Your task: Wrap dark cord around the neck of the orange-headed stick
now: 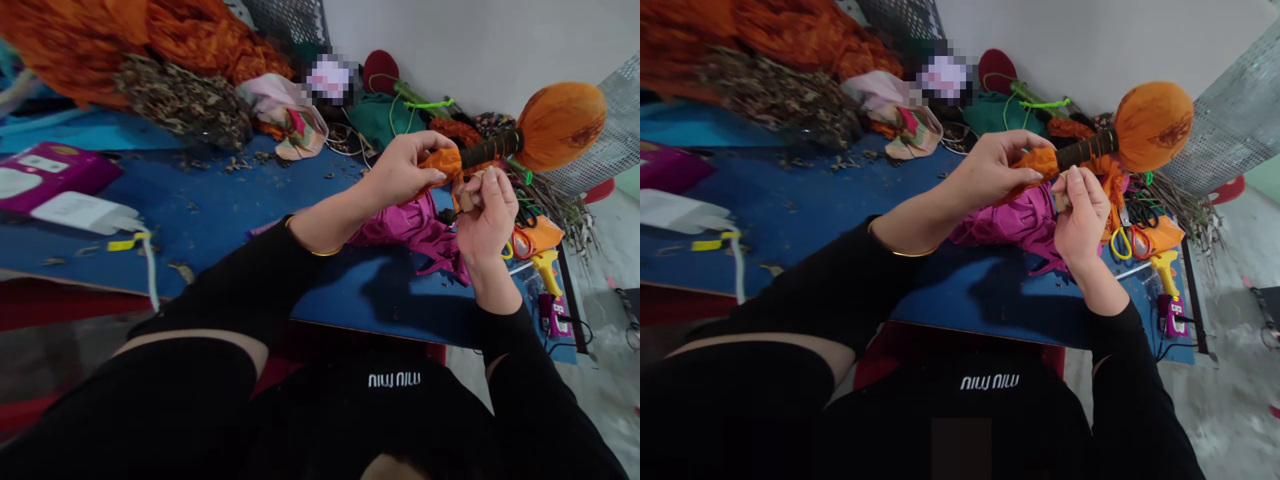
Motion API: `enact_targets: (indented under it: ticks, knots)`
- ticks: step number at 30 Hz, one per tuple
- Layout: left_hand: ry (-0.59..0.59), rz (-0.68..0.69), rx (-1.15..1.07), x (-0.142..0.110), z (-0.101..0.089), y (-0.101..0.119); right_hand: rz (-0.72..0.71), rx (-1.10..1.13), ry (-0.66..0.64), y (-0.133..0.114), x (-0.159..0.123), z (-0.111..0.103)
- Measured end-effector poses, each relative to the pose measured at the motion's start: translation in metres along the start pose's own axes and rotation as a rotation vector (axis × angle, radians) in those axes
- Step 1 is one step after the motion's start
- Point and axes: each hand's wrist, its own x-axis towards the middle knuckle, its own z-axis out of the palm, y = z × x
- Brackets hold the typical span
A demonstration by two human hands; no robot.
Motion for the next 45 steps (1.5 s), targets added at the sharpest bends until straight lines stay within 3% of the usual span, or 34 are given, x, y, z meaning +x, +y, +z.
enact_targets:
  ticks: [5, 11, 13, 18, 20, 26, 30, 41, 45]
  knots:
    - [0.037, 0.005, 0.090, -0.001, 0.007, -0.005, 0.089, -0.035, 0.004, -0.013, -0.011, 0.008]
    - [0.012, 0.049, 0.213, 0.005, 0.008, -0.017, 0.053, -0.043, -0.032, -0.022, -0.010, 0.011]
    - [0.022, 0.063, 0.266, 0.006, 0.006, -0.020, 0.002, -0.065, -0.056, -0.032, -0.006, 0.005]
    - [0.022, 0.023, 0.388, 0.006, 0.001, -0.021, -0.309, -0.230, -0.099, -0.055, 0.007, -0.017]
    - [0.009, 0.002, 0.402, 0.005, 0.000, -0.022, -0.350, -0.265, -0.093, -0.058, 0.012, -0.024]
    - [-0.018, -0.003, 0.371, 0.004, -0.001, -0.024, -0.245, -0.310, -0.191, -0.051, 0.021, -0.033]
    - [-0.045, -0.014, 0.385, 0.003, -0.001, -0.021, -0.331, -0.145, -0.247, -0.040, 0.026, -0.031]
    - [-0.083, 0.018, 0.436, -0.002, 0.006, -0.026, -0.404, 0.074, -0.162, -0.009, 0.045, -0.019]
    - [-0.086, 0.041, 0.460, -0.004, 0.009, -0.021, -0.260, 0.046, -0.149, -0.004, 0.046, -0.019]
